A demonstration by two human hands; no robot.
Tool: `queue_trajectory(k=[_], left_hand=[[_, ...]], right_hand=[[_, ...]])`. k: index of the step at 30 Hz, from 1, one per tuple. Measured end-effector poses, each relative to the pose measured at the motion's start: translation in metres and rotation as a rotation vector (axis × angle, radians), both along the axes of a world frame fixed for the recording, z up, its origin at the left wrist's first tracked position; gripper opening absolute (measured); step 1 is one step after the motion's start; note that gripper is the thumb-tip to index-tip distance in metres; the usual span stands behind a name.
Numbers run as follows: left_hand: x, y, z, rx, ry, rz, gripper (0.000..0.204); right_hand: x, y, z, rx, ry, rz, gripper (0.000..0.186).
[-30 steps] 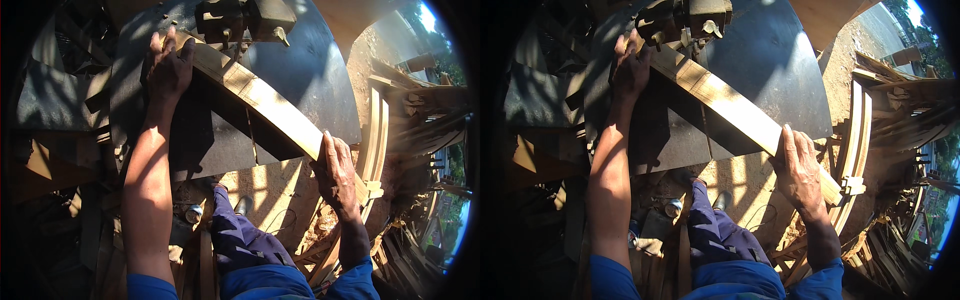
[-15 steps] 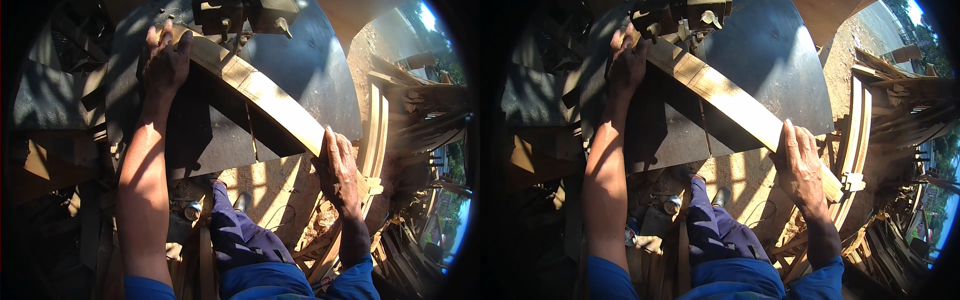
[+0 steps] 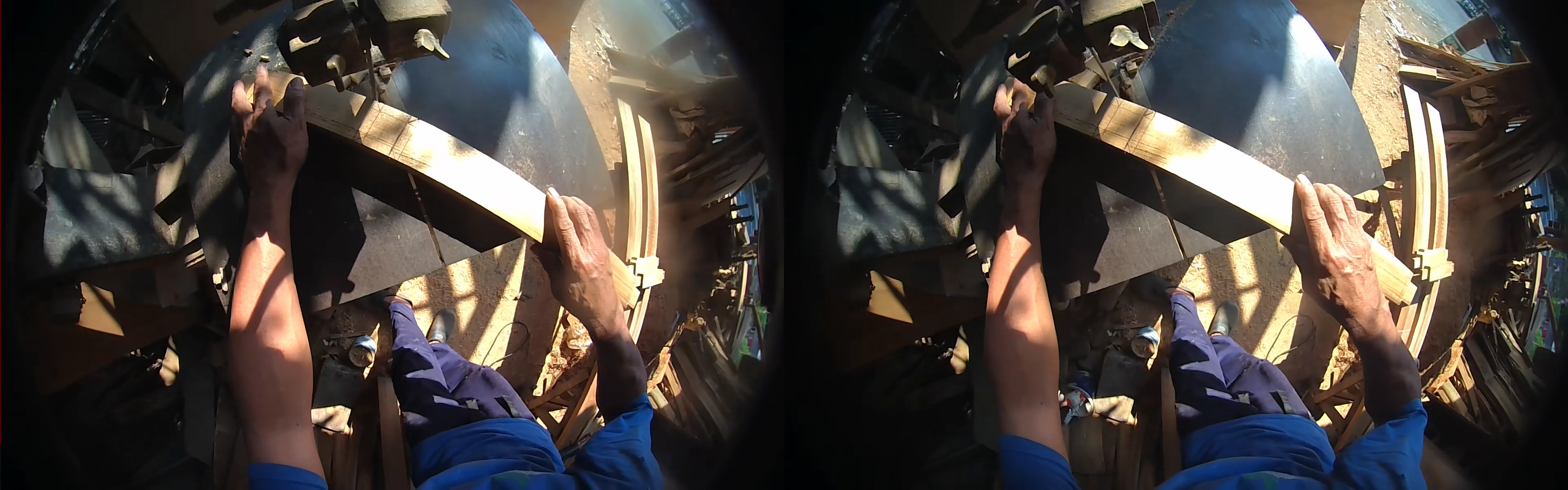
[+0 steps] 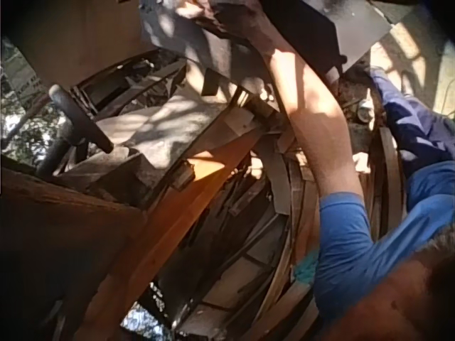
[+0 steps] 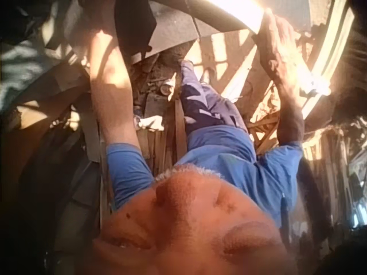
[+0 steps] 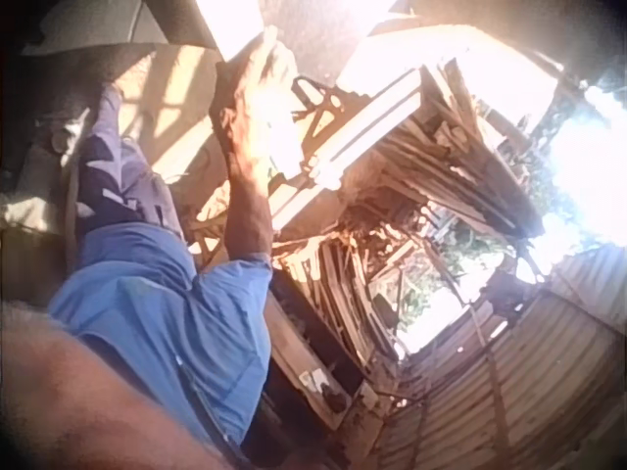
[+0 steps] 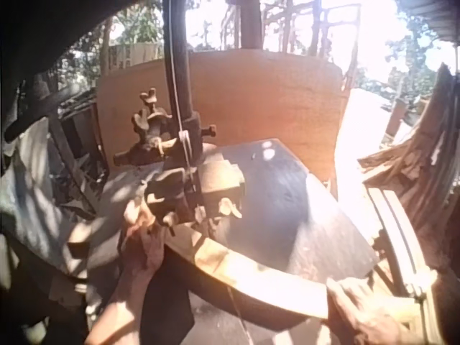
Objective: The person cuts a curved shape into a wooden plank using a band saw, walks to a workbench to collect a stack of wooden blocks, and returns to the band saw table with the blocks.
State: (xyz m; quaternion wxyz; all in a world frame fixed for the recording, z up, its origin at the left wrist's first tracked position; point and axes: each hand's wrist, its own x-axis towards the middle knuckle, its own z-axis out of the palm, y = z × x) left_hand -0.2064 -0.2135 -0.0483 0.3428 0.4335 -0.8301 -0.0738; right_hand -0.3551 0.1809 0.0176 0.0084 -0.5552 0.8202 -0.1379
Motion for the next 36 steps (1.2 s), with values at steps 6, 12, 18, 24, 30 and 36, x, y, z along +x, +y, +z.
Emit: queue_trajectory(k=[6,12,18,24,30,36], left_hand=[[0.0004,-0.0026,-0.0012,0.046,-0.019,-0.007,0.073],[0.0005,-0.0041,-0.0016,0.083,-0.042,0.007,0.074],[-0.0001,-0.0024,0.0015,0.043,-0.002,-0.013,0.074],[-0.0001,0.0041,0.0053,0.075,-0.015,0.009,0.074],[0.0004,0.0032,0.0076,0.012,0.000,-0.019,0.072],[0.0016,0.0021,0.0065,-0.017,-0.038,-0.010,0.072]], right_hand=[[-0.0013,0.0008,-0.0032,-0.027,0.031,0.004,0.082],[-0.0017,0.0003,-0.0021,-0.027,0.041,0.011,0.086],[-0.0006,-0.0010,-0.0032,-0.025,0.047,0.002,0.087],[-0.0022,-0.0004,-0.0045,-0.018,0.061,-0.002,0.086],[-0.0050,0.0002,-0.0049,-0.038,0.049,0.017,0.084],[-0.0081,0.0024,-0.0035,-0.016,0.042,0.026,0.083]])
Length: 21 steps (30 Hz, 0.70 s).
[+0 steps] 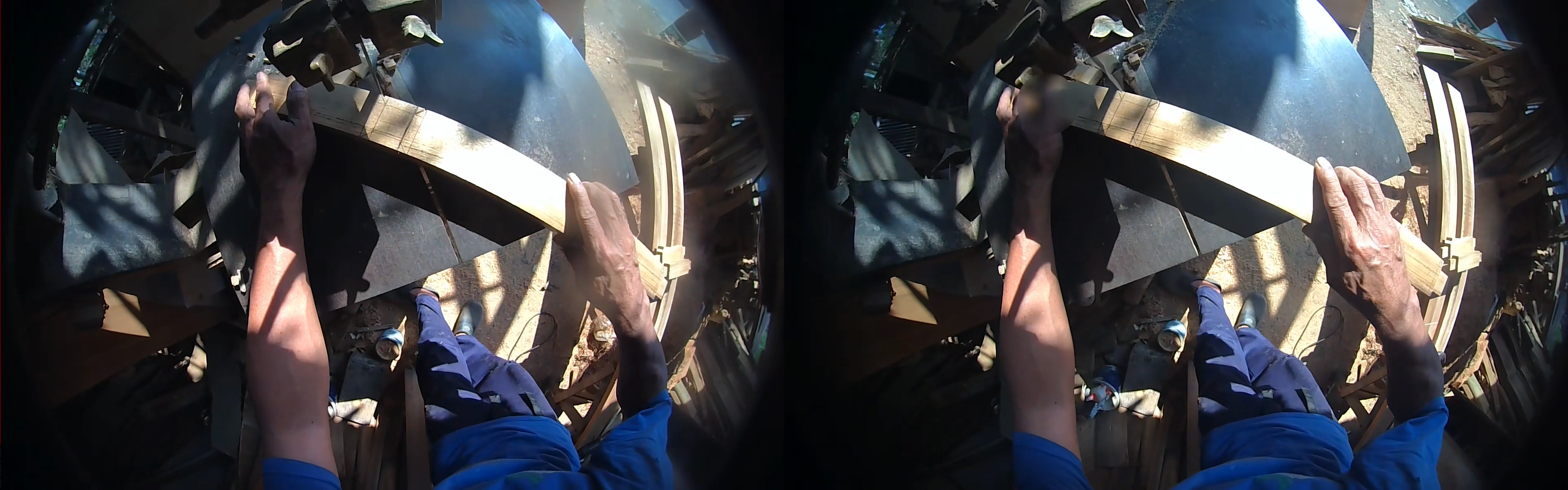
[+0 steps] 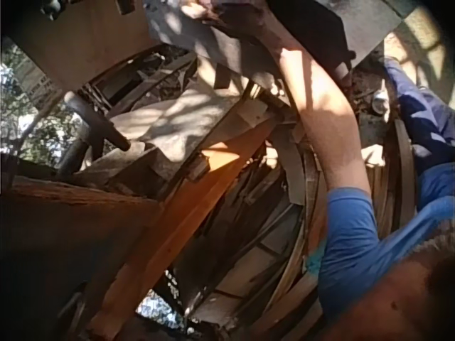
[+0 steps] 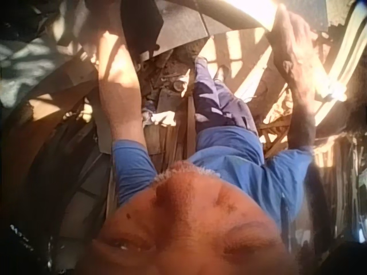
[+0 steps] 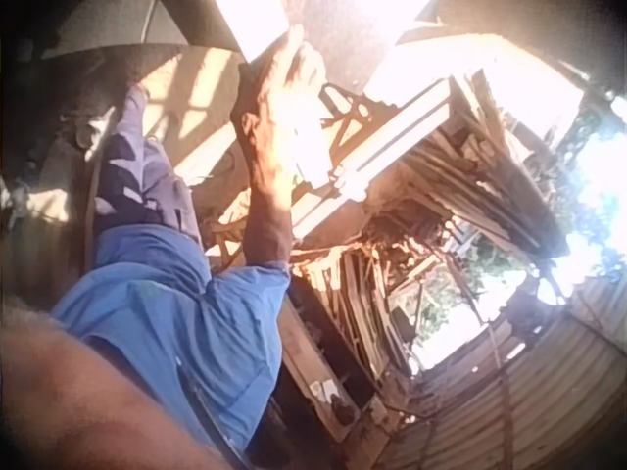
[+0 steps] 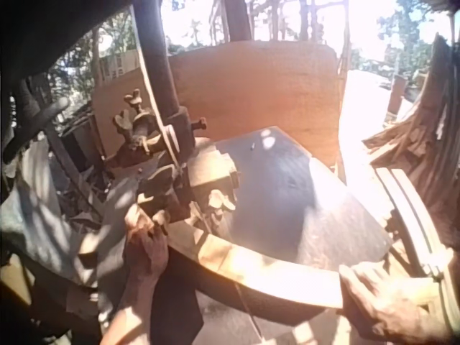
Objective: The person cuts a curved shape into a wooden plank using a band saw, walks to a workbench to collect a stack of wooden blocks, and returns to the band saw table with the blocks.
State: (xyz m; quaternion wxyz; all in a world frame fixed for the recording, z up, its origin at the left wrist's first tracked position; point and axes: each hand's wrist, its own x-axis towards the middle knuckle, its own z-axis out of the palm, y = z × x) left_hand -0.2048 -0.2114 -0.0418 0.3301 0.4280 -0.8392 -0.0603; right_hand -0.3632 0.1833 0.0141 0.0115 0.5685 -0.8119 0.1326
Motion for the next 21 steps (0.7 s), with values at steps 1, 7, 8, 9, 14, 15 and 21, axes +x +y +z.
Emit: queue_trajectory(k=[1,7,8,9,14,15,21], left_hand=[[0.000,0.000,0.000,-0.024,-0.001,0.005,0.072],[0.001,0.001,0.001,-0.063,0.074,-0.059,0.068],[0.002,0.002,0.001,-0.045,0.052,-0.049,0.068],[0.002,0.001,0.002,-0.049,0.057,-0.046,0.068],[0.001,0.001,0.002,-0.134,0.035,-0.023,0.068],[0.001,0.001,0.002,-0.117,0.039,-0.021,0.068],[0.002,0.002,0.002,-0.080,0.063,-0.033,0.069]], right_hand=[[0.000,-0.001,0.000,-0.014,-0.004,0.006,0.083],[-0.002,-0.004,0.000,-0.018,0.020,-0.001,0.082],[-0.003,-0.004,0.000,-0.022,0.045,0.002,0.081],[-0.004,-0.005,-0.001,-0.017,0.077,0.002,0.080],[-0.007,-0.005,-0.001,0.010,0.046,-0.007,0.074],[-0.007,-0.005,-0.001,0.008,0.049,-0.006,0.074],[-0.011,-0.005,-0.001,0.017,0.052,-0.011,0.076]])
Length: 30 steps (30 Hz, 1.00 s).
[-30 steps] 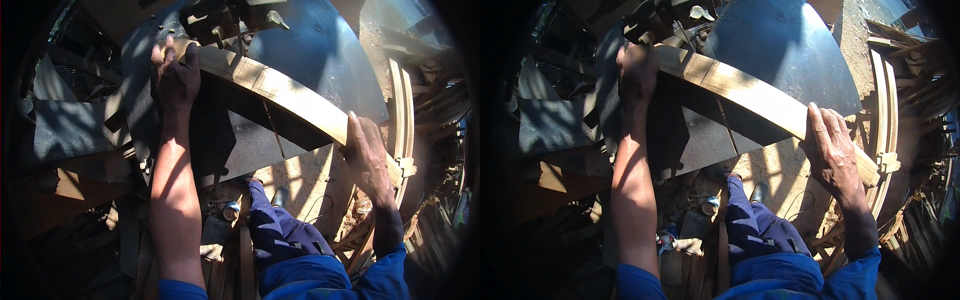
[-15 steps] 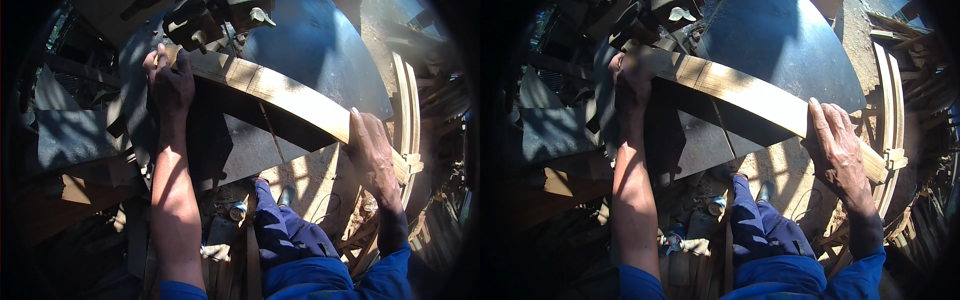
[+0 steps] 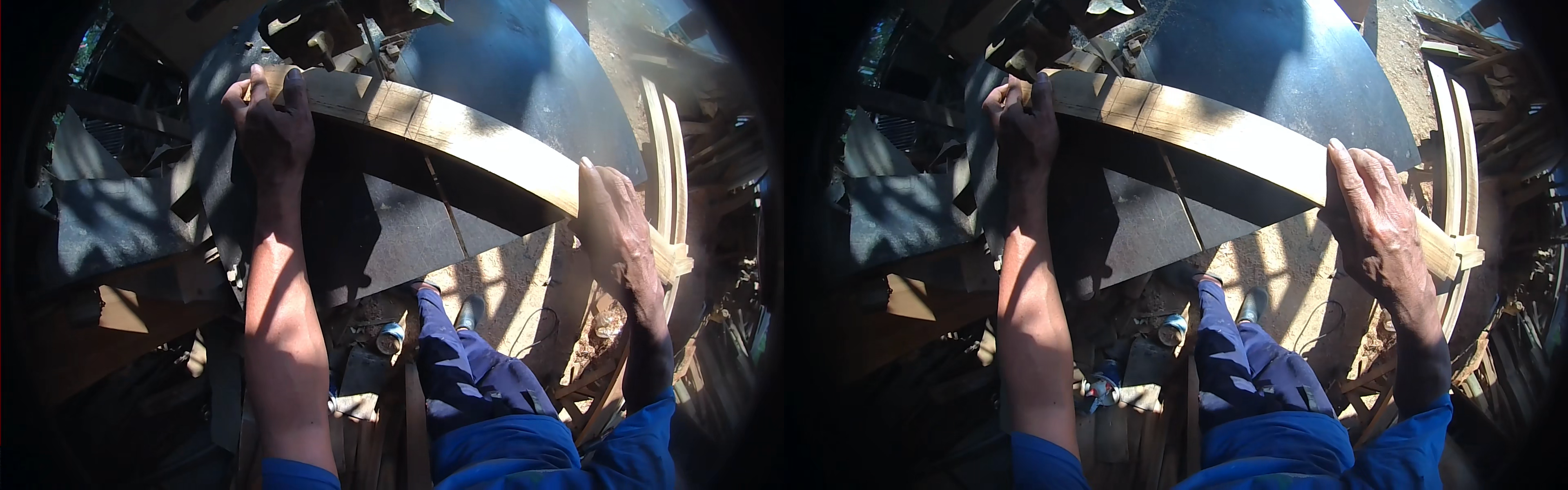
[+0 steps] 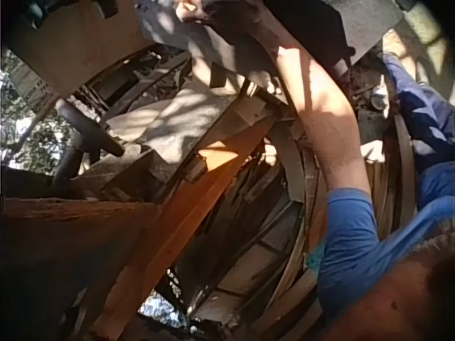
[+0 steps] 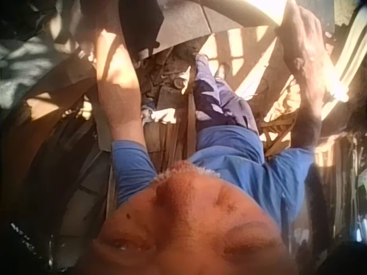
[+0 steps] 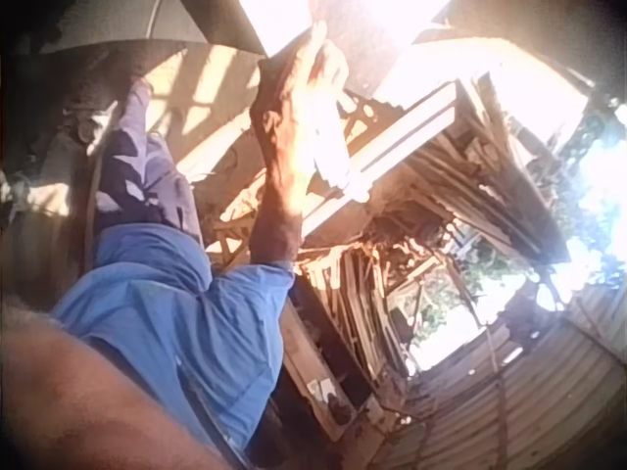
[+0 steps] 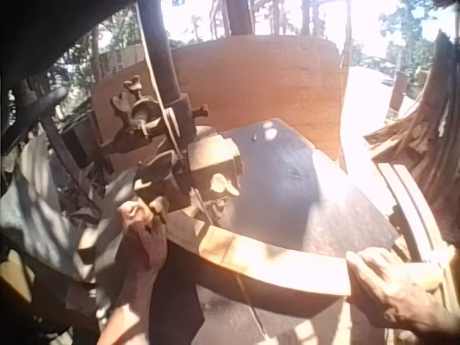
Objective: The person cuts a curved shape into a wooden plank using a band saw, walks to a workbench to collect a stack of wooden blocks, and returns to the band saw table with the blocks.
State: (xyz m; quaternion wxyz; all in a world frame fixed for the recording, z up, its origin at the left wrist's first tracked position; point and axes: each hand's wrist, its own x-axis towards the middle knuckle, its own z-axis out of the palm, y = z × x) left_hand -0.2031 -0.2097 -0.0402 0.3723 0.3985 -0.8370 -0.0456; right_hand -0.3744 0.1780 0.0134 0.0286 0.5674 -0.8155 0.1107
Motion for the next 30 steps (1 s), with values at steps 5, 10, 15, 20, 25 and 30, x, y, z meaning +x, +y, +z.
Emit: queue_trajectory(k=[5,10,15,20,25,30], left_hand=[[-0.0007,-0.0011,-0.0007,0.011,-0.022,0.037,0.069],[0.0002,-0.0022,-0.0005,-0.025,-0.023,0.028,0.070],[0.0000,-0.0024,-0.0017,-0.004,-0.016,0.020,0.069],[0.0000,-0.0035,-0.0003,-0.031,-0.031,0.027,0.069],[0.0003,-0.0004,0.0002,-0.017,-0.015,0.044,0.070],[0.0000,-0.0008,0.0016,-0.021,-0.014,0.041,0.070]], right_hand=[[-0.0035,-0.0008,-0.0017,-0.013,0.005,0.014,0.080],[-0.0048,-0.0016,-0.0016,-0.015,-0.001,0.008,0.081],[-0.0040,-0.0019,0.0005,-0.019,-0.002,0.025,0.072],[-0.0079,-0.0028,0.0014,-0.001,0.026,0.032,0.073],[-0.0083,-0.0022,0.0018,0.003,0.003,0.031,0.073],[-0.0068,-0.0034,0.0036,-0.033,0.032,0.029,0.076]])
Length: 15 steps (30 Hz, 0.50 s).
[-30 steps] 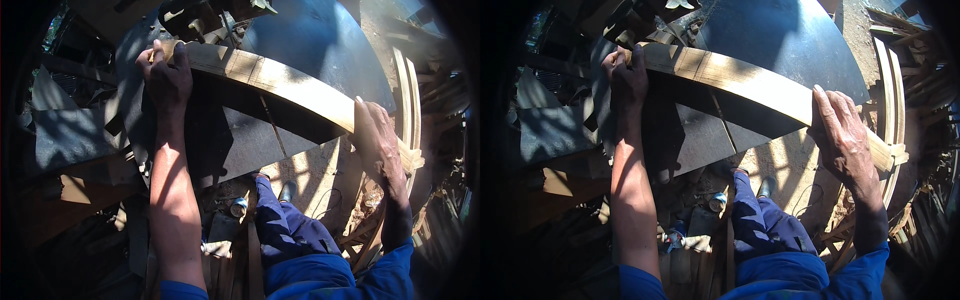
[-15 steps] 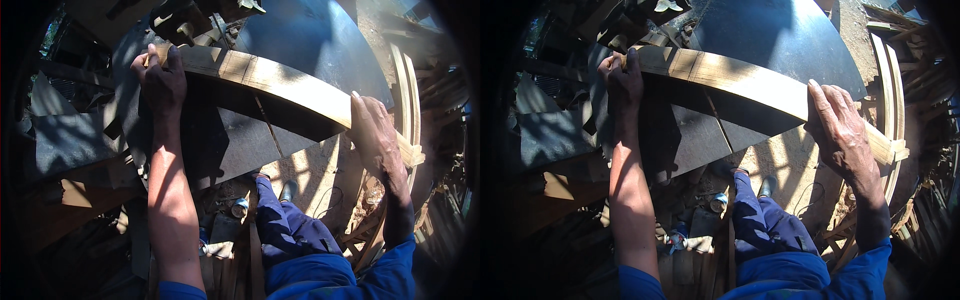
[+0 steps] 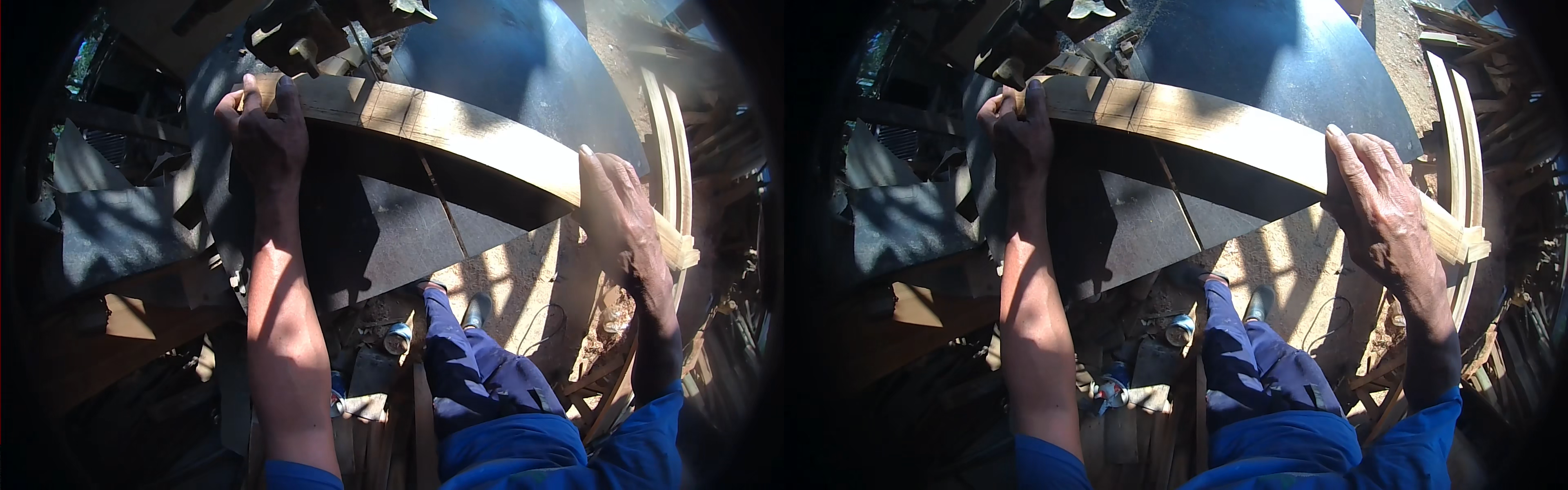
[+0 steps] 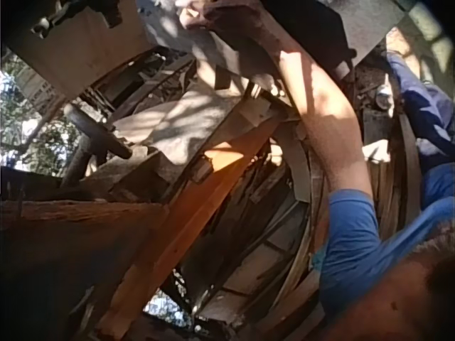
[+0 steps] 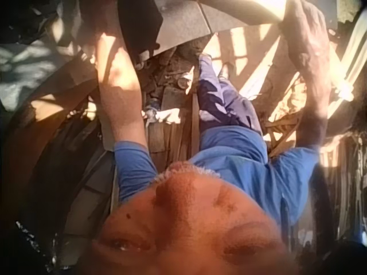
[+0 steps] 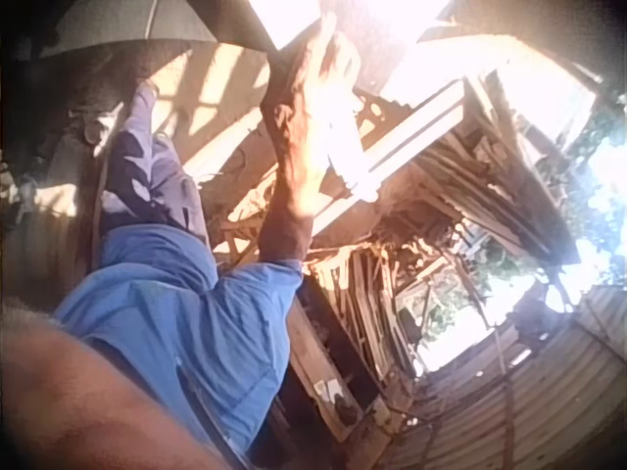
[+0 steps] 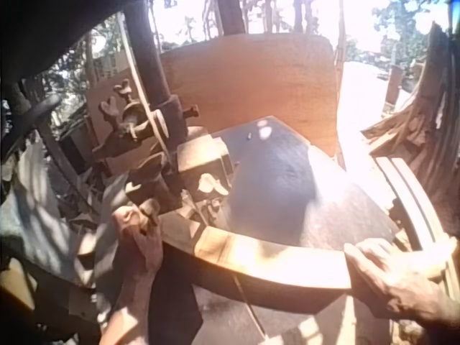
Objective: The person cuts a curved shape into a wooden plank using a band saw, walks to a workbench to collect a stack of wooden blocks, and returns to the band saw table with the blocks.
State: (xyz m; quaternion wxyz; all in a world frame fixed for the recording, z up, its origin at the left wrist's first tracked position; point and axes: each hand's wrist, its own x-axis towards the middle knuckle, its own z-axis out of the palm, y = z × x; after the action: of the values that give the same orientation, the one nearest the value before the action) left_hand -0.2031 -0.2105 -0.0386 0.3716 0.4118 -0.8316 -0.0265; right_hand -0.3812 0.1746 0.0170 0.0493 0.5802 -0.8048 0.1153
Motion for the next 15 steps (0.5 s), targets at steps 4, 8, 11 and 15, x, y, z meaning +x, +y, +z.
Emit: queue_trajectory(k=[4,8,11,15], left_hand=[[-0.0002,0.0028,0.0013,0.033,0.042,-0.002,0.069],[0.0003,0.0055,0.0014,0.039,0.031,0.021,0.069],[0.0015,0.0048,0.0005,0.012,0.061,0.025,0.067],[0.0023,0.0057,-0.0009,-0.008,0.105,0.014,0.064]], right_hand=[[-0.0005,0.0016,0.0024,0.019,-0.060,0.006,0.075],[-0.0012,0.0008,0.0017,0.030,-0.031,0.005,0.072],[-0.0027,-0.0004,0.0013,0.029,-0.047,-0.001,0.071],[-0.0065,-0.0018,0.0012,0.057,-0.044,0.008,0.078]])
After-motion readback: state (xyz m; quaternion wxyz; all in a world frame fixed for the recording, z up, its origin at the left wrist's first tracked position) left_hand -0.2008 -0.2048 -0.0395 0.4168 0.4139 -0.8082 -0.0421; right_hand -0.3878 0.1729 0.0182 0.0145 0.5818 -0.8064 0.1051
